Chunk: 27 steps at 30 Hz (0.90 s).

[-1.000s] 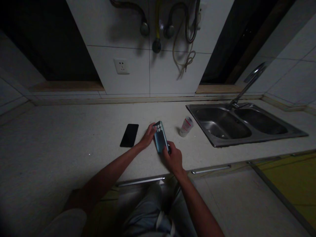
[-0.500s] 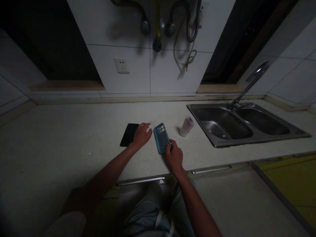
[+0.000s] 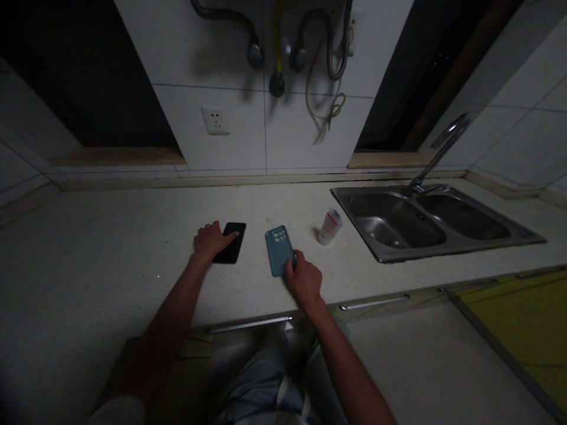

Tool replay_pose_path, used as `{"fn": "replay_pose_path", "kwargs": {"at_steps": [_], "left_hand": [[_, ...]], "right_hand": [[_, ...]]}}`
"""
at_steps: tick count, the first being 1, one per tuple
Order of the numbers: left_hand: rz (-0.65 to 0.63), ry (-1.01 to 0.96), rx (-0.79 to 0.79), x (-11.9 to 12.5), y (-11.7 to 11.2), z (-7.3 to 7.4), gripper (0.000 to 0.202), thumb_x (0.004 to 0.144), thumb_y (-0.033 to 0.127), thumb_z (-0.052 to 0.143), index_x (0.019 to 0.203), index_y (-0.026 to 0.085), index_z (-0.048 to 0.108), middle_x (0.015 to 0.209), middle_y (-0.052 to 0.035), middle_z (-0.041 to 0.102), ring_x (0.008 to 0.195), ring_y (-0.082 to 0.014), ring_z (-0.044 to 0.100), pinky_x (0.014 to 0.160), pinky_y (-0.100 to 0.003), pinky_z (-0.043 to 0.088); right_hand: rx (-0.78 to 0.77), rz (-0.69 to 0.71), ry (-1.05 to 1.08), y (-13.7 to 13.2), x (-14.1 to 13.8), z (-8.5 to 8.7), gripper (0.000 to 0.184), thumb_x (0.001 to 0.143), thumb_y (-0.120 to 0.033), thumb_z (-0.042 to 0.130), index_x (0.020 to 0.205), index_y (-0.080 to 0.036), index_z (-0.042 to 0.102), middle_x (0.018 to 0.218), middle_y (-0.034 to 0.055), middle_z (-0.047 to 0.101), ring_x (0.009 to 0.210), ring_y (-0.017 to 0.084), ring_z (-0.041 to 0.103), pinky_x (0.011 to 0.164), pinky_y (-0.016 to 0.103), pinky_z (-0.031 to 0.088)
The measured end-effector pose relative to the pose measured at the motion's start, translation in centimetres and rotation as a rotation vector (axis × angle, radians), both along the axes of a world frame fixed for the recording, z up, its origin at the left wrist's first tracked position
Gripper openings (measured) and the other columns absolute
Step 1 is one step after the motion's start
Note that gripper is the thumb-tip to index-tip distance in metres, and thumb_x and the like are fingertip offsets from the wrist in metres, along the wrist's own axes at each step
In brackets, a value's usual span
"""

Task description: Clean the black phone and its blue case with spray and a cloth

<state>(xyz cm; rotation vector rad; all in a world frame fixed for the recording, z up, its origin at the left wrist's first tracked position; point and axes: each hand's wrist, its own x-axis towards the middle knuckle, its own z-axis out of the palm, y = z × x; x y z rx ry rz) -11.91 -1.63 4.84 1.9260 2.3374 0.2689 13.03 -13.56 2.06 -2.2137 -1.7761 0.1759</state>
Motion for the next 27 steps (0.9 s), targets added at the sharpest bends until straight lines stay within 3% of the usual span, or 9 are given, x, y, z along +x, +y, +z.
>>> {"fn": "replay_pose_path", "kwargs": {"at_steps": [9, 15, 20, 24, 27], "left_hand": [[-0.058, -0.145, -0.035, 0.0, -0.2, -0.9, 0.083, 0.069, 0.077, 0.065, 0.122, 0.013, 0.059, 0.121, -0.0262, 0.061, 0.11, -0.0407, 0.062, 0.084, -0.045, 0.051], [-0.054, -0.173, -0.084, 0.5, 0.0, -0.9, 0.07, 0.068, 0.071, 0.069, 0.112, 0.017, 0.064, 0.116, -0.0259, 0.065, 0.109, -0.0408, 0.064, 0.082, -0.044, 0.051], [-0.023, -0.262, -0.081, 0.6, 0.1, -0.9, 0.068, 0.068, 0.057, 0.076, 0.118, 0.015, 0.056, 0.117, -0.0259, 0.067, 0.108, -0.04, 0.066, 0.084, -0.045, 0.051], [-0.051, -0.479, -0.054, 0.3, 0.5, -1.4, 0.062, 0.062, 0.048, 0.083, 0.109, 0.017, 0.058, 0.118, -0.0224, 0.069, 0.108, -0.0367, 0.066, 0.084, -0.042, 0.052], [-0.084, -0.899, -0.072, 0.6, 0.5, -1.7, 0.052, 0.058, 0.038, 0.086, 0.098, 0.017, 0.061, 0.108, -0.0159, 0.073, 0.097, -0.0308, 0.069, 0.078, -0.038, 0.054]], "right_hand": [[-0.133, 0.051, -0.088, 0.5, -0.2, 1.1, 0.032, 0.099, -0.038, 0.042, 0.116, -0.02, 0.063, 0.09, 0.012, 0.076, 0.081, 0.027, 0.073, 0.064, 0.03, 0.04], [-0.132, 0.088, -0.079, 0.6, 0.4, 1.3, 0.029, 0.098, -0.037, 0.044, 0.115, -0.022, 0.062, 0.09, 0.0107, 0.077, 0.08, 0.027, 0.073, 0.062, 0.03, 0.036], [-0.102, 0.081, -0.091, 0.3, 0.3, 0.6, 0.031, 0.099, -0.037, 0.044, 0.118, -0.022, 0.063, 0.088, 0.0101, 0.077, 0.078, 0.025, 0.072, 0.061, 0.029, 0.036], [-0.08, 0.09, -0.072, 0.1, 0.4, 0.4, 0.032, 0.099, -0.037, 0.044, 0.119, -0.022, 0.064, 0.09, 0.0094, 0.077, 0.078, 0.024, 0.072, 0.062, 0.029, 0.036], [-0.069, 0.106, -0.04, 0.0, 0.5, 0.4, 0.032, 0.099, -0.038, 0.045, 0.119, -0.023, 0.066, 0.091, 0.0085, 0.078, 0.079, 0.023, 0.072, 0.063, 0.029, 0.036]]}}
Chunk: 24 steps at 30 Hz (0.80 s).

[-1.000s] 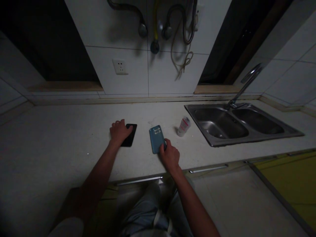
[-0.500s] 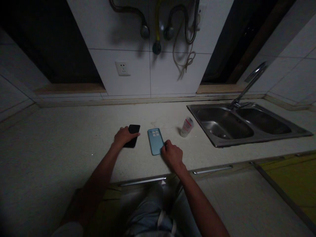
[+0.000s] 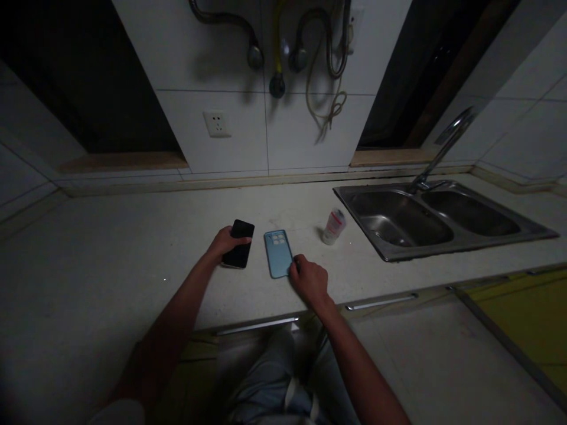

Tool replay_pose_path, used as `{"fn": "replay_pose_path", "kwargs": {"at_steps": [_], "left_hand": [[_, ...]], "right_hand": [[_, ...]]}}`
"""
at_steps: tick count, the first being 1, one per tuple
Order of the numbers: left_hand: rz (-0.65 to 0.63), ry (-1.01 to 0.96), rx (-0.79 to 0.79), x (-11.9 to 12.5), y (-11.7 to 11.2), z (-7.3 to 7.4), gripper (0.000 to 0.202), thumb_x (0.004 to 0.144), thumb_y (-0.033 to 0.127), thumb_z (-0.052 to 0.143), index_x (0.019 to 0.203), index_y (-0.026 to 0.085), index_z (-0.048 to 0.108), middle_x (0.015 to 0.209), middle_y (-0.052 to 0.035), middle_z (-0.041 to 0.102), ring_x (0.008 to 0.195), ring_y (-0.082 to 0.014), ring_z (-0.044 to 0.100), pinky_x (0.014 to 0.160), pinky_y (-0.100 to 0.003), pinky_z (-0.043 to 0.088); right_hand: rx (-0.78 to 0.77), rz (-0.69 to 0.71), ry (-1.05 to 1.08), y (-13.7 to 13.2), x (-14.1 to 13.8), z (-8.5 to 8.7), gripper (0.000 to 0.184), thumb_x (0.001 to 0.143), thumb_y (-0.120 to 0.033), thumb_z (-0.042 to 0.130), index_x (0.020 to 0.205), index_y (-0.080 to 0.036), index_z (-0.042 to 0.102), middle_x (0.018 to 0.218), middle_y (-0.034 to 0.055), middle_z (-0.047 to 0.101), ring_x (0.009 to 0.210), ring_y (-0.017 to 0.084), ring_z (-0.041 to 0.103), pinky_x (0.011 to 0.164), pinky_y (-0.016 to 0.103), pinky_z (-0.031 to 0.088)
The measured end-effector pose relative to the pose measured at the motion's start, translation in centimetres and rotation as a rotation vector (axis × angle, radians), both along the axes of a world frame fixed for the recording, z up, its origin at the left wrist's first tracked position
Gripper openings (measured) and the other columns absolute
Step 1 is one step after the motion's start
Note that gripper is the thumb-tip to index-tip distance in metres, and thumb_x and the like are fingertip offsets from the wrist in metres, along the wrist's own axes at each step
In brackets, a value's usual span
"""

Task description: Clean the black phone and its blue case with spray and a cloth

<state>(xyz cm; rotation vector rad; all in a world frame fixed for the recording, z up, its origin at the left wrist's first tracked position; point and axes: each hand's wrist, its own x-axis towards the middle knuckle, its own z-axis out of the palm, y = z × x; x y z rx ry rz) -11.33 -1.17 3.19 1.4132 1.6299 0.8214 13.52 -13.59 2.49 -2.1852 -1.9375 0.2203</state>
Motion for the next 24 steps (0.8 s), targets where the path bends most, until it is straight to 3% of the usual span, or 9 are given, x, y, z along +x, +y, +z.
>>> {"fn": "replay_pose_path", "kwargs": {"at_steps": [3, 6, 8, 11, 13, 17, 21, 24], "left_hand": [[-0.065, -0.491, -0.125, 1.1, -0.4, 0.2, 0.045, 0.059, 0.034, 0.085, 0.096, 0.018, 0.064, 0.09, -0.0077, 0.074, 0.078, -0.023, 0.07, 0.07, -0.034, 0.056], [-0.044, -0.761, -0.296, 2.5, -0.8, 0.5, 0.032, 0.067, 0.029, 0.079, 0.094, 0.019, 0.066, 0.075, -0.0051, 0.072, 0.065, -0.0191, 0.067, 0.065, -0.032, 0.057], [-0.022, -0.949, -0.376, 3.3, -1.1, 0.6, 0.024, 0.076, 0.027, 0.068, 0.097, 0.015, 0.067, 0.079, -0.0087, 0.074, 0.069, -0.0202, 0.07, 0.07, -0.033, 0.058], [-0.041, -1.235, -0.435, 4.3, -1.6, 0.3, 0.031, 0.085, 0.026, 0.053, 0.107, 0.01, 0.067, 0.092, -0.014, 0.076, 0.088, -0.0249, 0.073, 0.087, -0.04, 0.058], [-0.067, -1.335, -0.48, 4.9, -1.9, 0.1, 0.036, 0.089, 0.033, 0.049, 0.111, 0.009, 0.066, 0.095, -0.0157, 0.075, 0.095, -0.0291, 0.073, 0.093, -0.048, 0.055], [-0.156, -1.421, -0.602, 5.6, -2.5, -0.3, 0.049, 0.094, 0.048, 0.045, 0.111, 0.008, 0.066, 0.099, -0.0199, 0.074, 0.098, -0.034, 0.072, 0.098, -0.057, 0.049], [-0.282, -1.521, -0.611, 6.1, -2.7, -0.8, 0.055, 0.095, 0.054, 0.042, 0.114, 0.008, 0.065, 0.108, -0.022, 0.073, 0.105, -0.035, 0.069, 0.103, -0.059, 0.044], [-0.369, -1.551, -0.603, 6.2, -2.5, -1.4, 0.062, 0.095, 0.059, 0.042, 0.123, 0.007, 0.062, 0.116, -0.0234, 0.07, 0.113, -0.0376, 0.066, 0.105, -0.06, 0.04]], "right_hand": [[0.01, -0.009, 0.033, -0.1, 0.1, 0.0, 0.033, 0.099, -0.039, 0.044, 0.117, -0.024, 0.067, 0.09, 0.0081, 0.078, 0.079, 0.023, 0.072, 0.062, 0.029, 0.035], [0.032, -0.021, 0.088, -0.1, 0.3, -0.1, 0.033, 0.099, -0.039, 0.044, 0.117, -0.025, 0.068, 0.088, 0.007, 0.078, 0.078, 0.023, 0.071, 0.062, 0.028, 0.034], [0.057, -0.019, 0.16, -0.1, 0.6, -0.3, 0.034, 0.098, -0.041, 0.045, 0.117, -0.025, 0.068, 0.085, 0.0057, 0.077, 0.077, 0.022, 0.07, 0.062, 0.028, 0.034], [0.119, -0.016, 0.343, 0.0, 1.2, -0.7, 0.038, 0.098, -0.047, 0.044, 0.113, -0.024, 0.07, 0.075, 0.0031, 0.073, 0.069, 0.02, 0.066, 0.062, 0.028, 0.035], [0.172, -0.011, 0.513, 0.0, 1.6, -1.0, 0.044, 0.097, -0.053, 0.042, 0.11, -0.022, 0.07, 0.076, 0.0032, 0.073, 0.068, 0.019, 0.063, 0.064, 0.028, 0.039], [0.293, -0.009, 0.901, 0.3, 2.4, -1.1, 0.049, 0.09, -0.062, 0.052, 0.102, -0.019, 0.071, 0.096, 0.0079, 0.073, 0.084, 0.021, 0.064, 0.074, 0.031, 0.047], [0.176, -0.153, 1.42, 1.3, 2.9, -0.4, 0.055, 0.076, -0.067, 0.069, 0.1, -0.018, 0.069, 0.081, 0.0029, 0.067, 0.065, 0.015, 0.059, 0.055, 0.026, 0.045], [0.112, -0.211, 1.715, 2.8, 2.8, 0.4, 0.049, 0.067, -0.058, 0.081, 0.094, -0.02, 0.067, 0.077, -0.0006, 0.065, 0.06, 0.013, 0.058, 0.049, 0.023, 0.045]]}}
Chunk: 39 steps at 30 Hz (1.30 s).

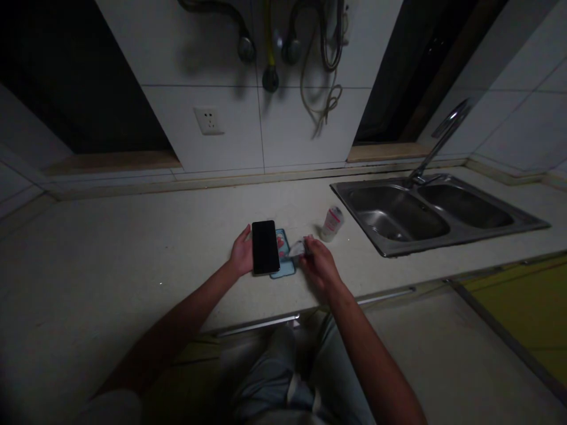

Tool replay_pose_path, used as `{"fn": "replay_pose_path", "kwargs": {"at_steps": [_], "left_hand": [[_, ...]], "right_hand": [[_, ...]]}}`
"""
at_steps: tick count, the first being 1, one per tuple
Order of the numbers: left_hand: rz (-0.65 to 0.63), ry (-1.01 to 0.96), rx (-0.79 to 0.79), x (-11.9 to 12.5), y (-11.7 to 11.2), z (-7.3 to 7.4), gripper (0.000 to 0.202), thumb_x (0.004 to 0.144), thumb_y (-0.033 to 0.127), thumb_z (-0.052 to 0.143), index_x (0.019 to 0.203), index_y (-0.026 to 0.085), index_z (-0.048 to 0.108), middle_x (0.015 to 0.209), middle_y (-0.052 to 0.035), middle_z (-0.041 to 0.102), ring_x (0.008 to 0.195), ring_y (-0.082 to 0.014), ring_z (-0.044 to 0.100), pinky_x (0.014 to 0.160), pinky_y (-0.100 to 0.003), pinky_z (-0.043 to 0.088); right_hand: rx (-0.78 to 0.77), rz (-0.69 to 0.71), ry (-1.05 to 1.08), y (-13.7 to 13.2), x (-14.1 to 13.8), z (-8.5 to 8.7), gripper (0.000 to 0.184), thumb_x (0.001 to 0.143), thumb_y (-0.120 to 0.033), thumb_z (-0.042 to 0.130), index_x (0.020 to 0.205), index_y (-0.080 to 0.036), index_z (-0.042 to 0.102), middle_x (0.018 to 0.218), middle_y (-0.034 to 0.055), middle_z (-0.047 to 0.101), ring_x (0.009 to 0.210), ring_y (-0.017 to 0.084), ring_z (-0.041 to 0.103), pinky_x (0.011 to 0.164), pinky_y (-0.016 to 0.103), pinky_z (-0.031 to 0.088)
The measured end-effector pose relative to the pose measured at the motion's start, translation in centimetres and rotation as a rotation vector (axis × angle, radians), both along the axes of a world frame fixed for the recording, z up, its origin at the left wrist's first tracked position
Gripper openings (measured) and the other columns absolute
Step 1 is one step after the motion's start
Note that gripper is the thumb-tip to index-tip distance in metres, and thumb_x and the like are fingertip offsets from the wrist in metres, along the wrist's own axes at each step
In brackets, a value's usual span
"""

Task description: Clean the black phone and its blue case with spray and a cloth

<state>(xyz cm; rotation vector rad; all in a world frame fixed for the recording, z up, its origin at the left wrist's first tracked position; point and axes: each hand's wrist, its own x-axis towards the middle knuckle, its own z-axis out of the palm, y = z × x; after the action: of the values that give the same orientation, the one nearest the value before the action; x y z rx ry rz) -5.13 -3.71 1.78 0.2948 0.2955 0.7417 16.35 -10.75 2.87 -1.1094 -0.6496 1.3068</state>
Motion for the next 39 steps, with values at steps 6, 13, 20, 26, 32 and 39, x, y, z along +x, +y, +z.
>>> {"fn": "replay_pose_path", "kwargs": {"at_steps": [6, 13, 20, 26, 32, 39], "left_hand": [[-0.024, 0.0, 0.022, 0.1, 0.3, -0.4, 0.079, 0.093, 0.07, 0.035, 0.13, 0.004, 0.058, 0.119, -0.0256, 0.069, 0.117, -0.0393, 0.063, 0.105, -0.059, 0.039], [0.008, 0.01, -0.032, 0.8, -0.1, 1.0, 0.076, 0.094, 0.071, 0.03, 0.129, 0.013, 0.061, 0.118, -0.0181, 0.071, 0.119, -0.0358, 0.063, 0.105, -0.053, 0.041], [0.066, 0.051, -0.106, 0.5, 0.1, 0.9, 0.076, 0.093, 0.071, 0.032, 0.13, 0.01, 0.061, 0.113, -0.0194, 0.072, 0.112, -0.0321, 0.067, 0.104, -0.048, 0.044], [0.098, 0.091, -0.078, 0.1, 0.5, 0.7, 0.087, 0.092, 0.076, 0.022, 0.13, 0.009, 0.061, 0.111, -0.0216, 0.072, 0.111, -0.0348, 0.067, 0.1, -0.052, 0.047], [0.109, 0.113, -0.009, 0.1, 0.8, 0.2, 0.084, 0.092, 0.075, 0.024, 0.124, 0.006, 0.062, 0.111, -0.0235, 0.072, 0.11, -0.0365, 0.067, 0.101, -0.055, 0.045], [0.101, 0.105, -0.027, 0.4, 0.7, 0.2, 0.078, 0.092, 0.073, 0.031, 0.125, 0.009, 0.063, 0.114, -0.021, 0.071, 0.113, -0.0361, 0.066, 0.102, -0.053, 0.044]], "right_hand": [[0.286, -0.176, -0.387, 4.3, -2.0, 0.6, 0.038, 0.079, -0.036, 0.072, 0.113, -0.021, 0.065, 0.103, 0.0057, 0.071, 0.09, 0.02, 0.069, 0.074, 0.035, 0.059], [0.603, 0.021, -1.272, 7.5, -5.1, 0.4, 0.047, 0.092, -0.01, 0.044, 0.135, -0.017, 0.06, 0.14, 0.0137, 0.061, 0.131, 0.026, 0.056, 0.113, 0.047, 0.042], [0.72, 0.391, -1.667, 4.7, -8.1, -0.5, 0.048, 0.093, -0.005, 0.051, 0.14, -0.01, 0.055, 0.152, 0.0198, 0.048, 0.146, 0.028, 0.039, 0.119, 0.05, 0.035], [0.954, 0.563, -1.632, -0.3, -6.6, -1.8, 0.044, 0.095, -0.01, 0.054, 0.139, -0.016, 0.057, 0.153, 0.0163, 0.047, 0.147, 0.027, 0.037, 0.118, 0.051, 0.036], [0.878, 0.426, -1.604, -0.6, -3.0, -2.1, 0.032, 0.099, -0.024, 0.054, 0.128, -0.026, 0.066, 0.14, 0.0108, 0.06, 0.127, 0.025, 0.056, 0.102, 0.042, 0.049], [0.65, 0.07, -1.665, 4.9, -2.3, -1.2, 0.026, 0.095, -0.023, 0.055, 0.11, -0.022, 0.076, 0.099, 0.0115, 0.068, 0.091, 0.026, 0.058, 0.077, 0.037, 0.045]]}}
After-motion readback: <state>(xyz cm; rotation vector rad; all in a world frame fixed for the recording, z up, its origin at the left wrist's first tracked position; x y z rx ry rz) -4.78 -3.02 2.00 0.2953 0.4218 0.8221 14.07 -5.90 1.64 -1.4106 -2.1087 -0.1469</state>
